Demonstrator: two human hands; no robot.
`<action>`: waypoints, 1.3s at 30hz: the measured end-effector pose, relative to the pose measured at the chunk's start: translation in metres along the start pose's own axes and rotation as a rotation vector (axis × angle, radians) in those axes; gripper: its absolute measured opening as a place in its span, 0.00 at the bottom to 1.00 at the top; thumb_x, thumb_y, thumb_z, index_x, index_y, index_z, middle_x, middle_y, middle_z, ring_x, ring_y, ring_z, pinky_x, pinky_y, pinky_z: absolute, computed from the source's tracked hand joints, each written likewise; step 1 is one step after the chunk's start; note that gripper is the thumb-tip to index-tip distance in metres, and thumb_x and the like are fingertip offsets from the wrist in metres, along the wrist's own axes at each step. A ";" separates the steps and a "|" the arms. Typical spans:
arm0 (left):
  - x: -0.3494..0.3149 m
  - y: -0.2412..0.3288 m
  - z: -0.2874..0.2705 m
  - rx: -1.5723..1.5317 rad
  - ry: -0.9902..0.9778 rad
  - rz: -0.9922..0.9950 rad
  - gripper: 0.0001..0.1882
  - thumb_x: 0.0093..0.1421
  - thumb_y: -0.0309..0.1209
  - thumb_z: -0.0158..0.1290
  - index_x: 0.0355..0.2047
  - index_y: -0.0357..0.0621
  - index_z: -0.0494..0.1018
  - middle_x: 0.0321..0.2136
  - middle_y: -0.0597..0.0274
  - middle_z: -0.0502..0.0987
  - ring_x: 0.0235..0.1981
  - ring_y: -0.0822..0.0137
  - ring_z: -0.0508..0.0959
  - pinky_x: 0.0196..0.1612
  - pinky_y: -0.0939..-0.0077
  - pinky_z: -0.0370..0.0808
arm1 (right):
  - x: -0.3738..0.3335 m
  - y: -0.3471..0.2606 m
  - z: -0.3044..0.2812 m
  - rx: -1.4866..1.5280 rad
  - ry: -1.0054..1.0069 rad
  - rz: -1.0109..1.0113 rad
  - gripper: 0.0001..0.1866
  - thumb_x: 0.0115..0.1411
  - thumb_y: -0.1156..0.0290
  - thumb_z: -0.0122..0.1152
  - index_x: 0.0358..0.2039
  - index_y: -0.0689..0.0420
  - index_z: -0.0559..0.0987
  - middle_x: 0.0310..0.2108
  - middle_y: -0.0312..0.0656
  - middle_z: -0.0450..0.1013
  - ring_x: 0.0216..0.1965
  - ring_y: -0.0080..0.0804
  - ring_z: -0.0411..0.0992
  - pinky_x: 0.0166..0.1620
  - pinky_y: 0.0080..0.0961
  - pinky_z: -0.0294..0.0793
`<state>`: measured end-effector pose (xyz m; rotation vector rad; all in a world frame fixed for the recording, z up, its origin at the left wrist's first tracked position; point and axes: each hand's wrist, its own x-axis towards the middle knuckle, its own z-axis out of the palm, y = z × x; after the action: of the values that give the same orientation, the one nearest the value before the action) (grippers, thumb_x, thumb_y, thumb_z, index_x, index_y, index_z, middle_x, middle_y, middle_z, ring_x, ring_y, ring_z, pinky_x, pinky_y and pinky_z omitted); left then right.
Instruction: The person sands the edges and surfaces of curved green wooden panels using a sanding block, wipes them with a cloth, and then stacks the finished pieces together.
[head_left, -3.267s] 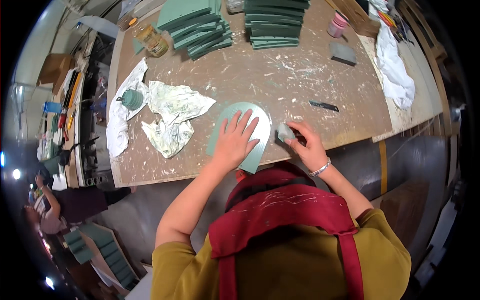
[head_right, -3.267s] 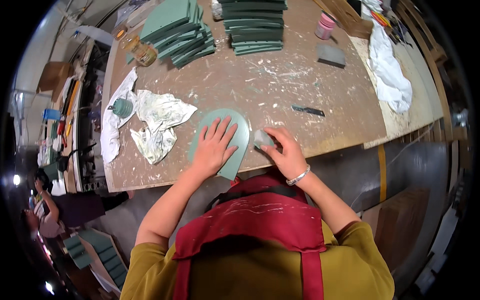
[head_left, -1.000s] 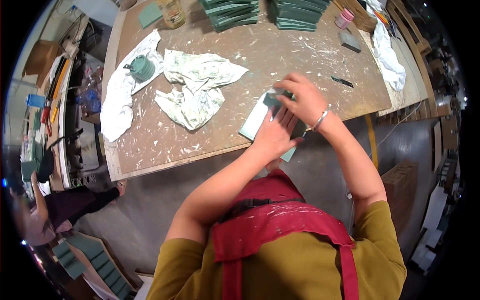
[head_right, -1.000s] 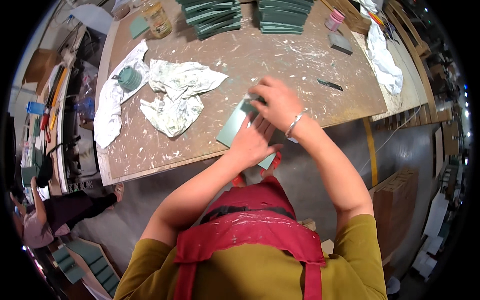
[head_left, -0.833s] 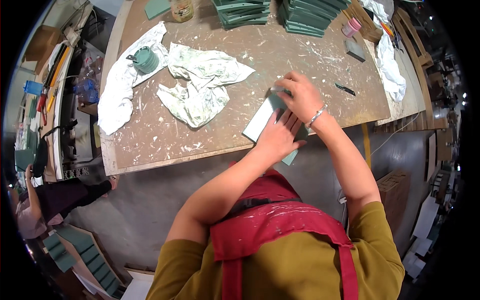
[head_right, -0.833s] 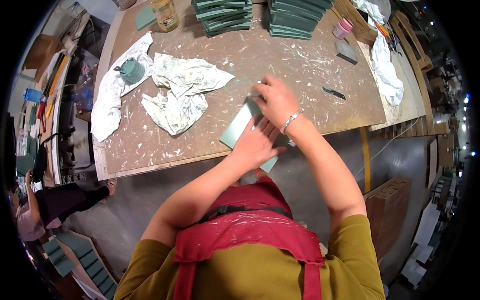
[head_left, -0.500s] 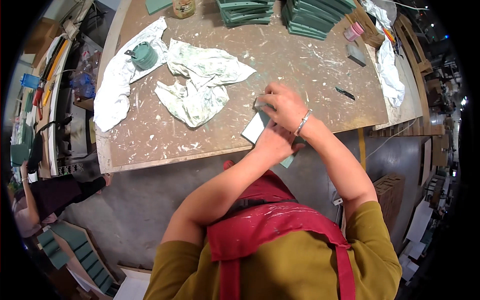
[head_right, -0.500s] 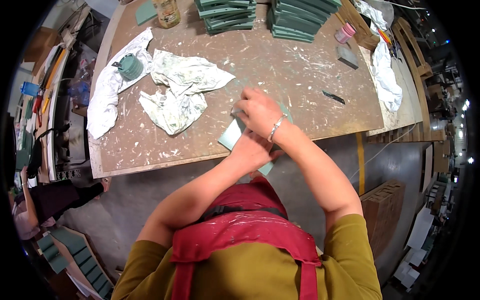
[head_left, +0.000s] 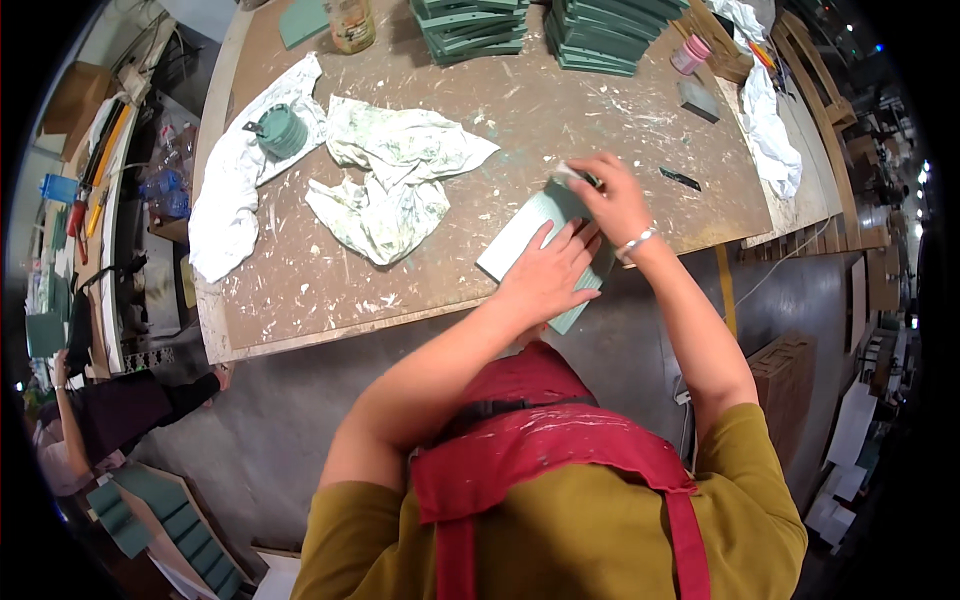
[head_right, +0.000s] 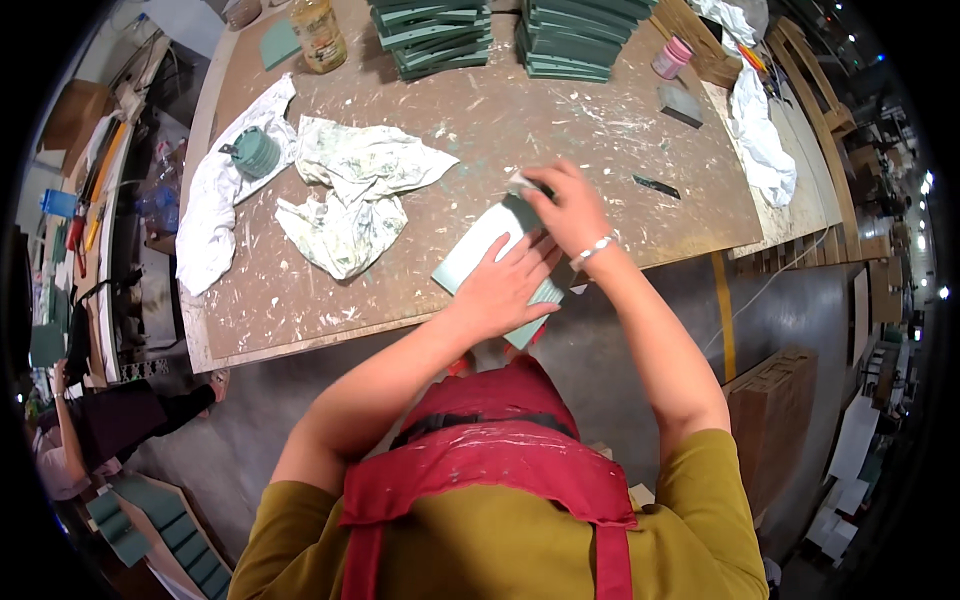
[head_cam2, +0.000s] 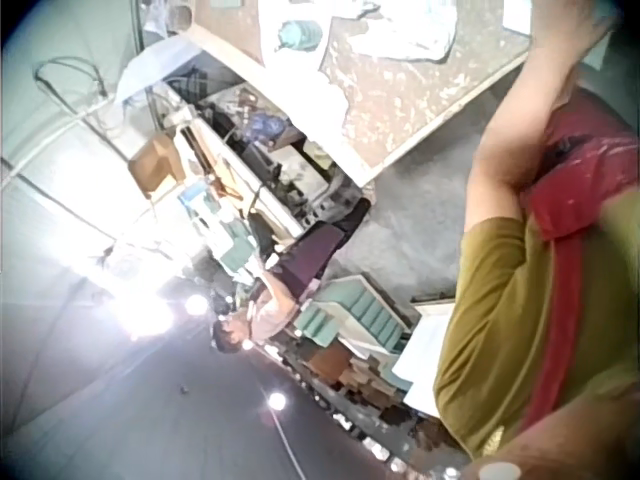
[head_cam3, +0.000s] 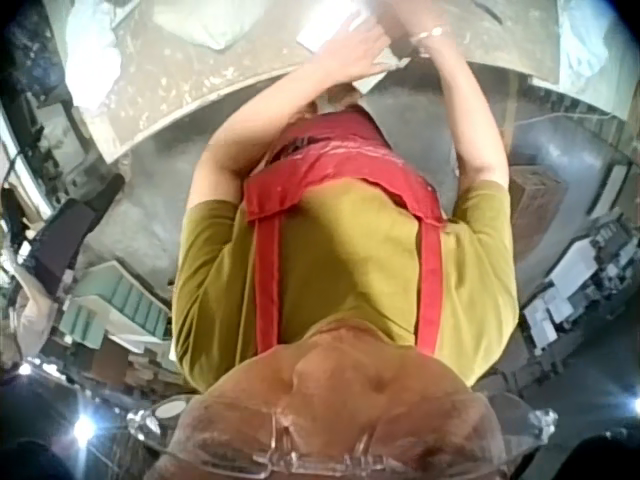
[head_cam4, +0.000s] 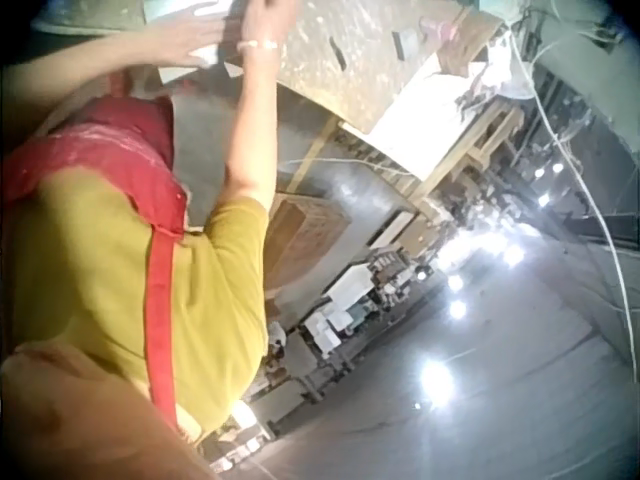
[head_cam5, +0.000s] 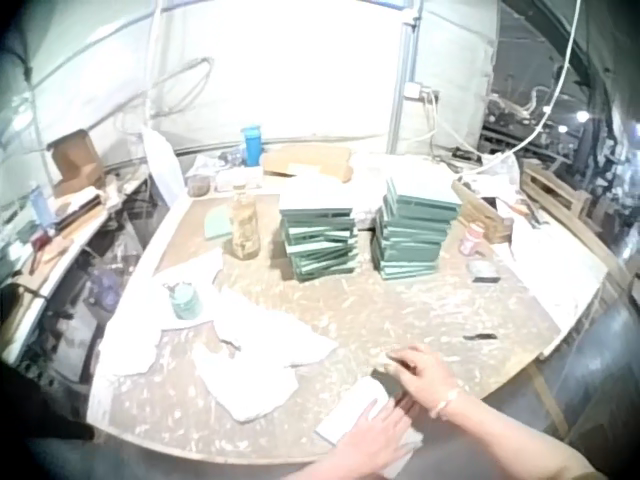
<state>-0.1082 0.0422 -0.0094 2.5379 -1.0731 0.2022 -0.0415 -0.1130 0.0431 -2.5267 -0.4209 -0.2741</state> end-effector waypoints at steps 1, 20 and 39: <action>0.000 -0.008 -0.005 -0.054 -0.042 0.091 0.36 0.62 0.56 0.49 0.63 0.47 0.64 0.65 0.57 0.62 0.68 0.57 0.58 0.67 0.50 0.55 | -0.008 0.008 -0.004 0.370 0.018 0.212 0.13 0.59 0.71 0.64 0.44 0.59 0.81 0.37 0.38 0.76 0.35 0.34 0.74 0.41 0.29 0.74; -0.046 -0.035 -0.038 -0.027 -0.108 -0.204 0.35 0.60 0.46 0.56 0.64 0.48 0.62 0.67 0.51 0.58 0.67 0.48 0.58 0.64 0.46 0.57 | -0.097 0.008 -0.011 1.017 0.153 0.675 0.18 0.59 0.74 0.65 0.50 0.61 0.78 0.40 0.34 0.76 0.42 0.21 0.72 0.47 0.20 0.72; 0.021 -0.045 -0.008 0.078 -0.003 -0.169 0.31 0.63 0.46 0.51 0.63 0.48 0.63 0.67 0.59 0.60 0.67 0.52 0.59 0.65 0.45 0.55 | -0.121 -0.030 -0.011 1.236 0.236 0.798 0.22 0.60 0.75 0.64 0.55 0.61 0.73 0.43 0.37 0.73 0.41 0.22 0.72 0.47 0.20 0.72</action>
<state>-0.0610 0.0605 -0.0095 2.6829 -0.8619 0.1981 -0.1661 -0.1240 0.0331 -1.2526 0.4289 0.0286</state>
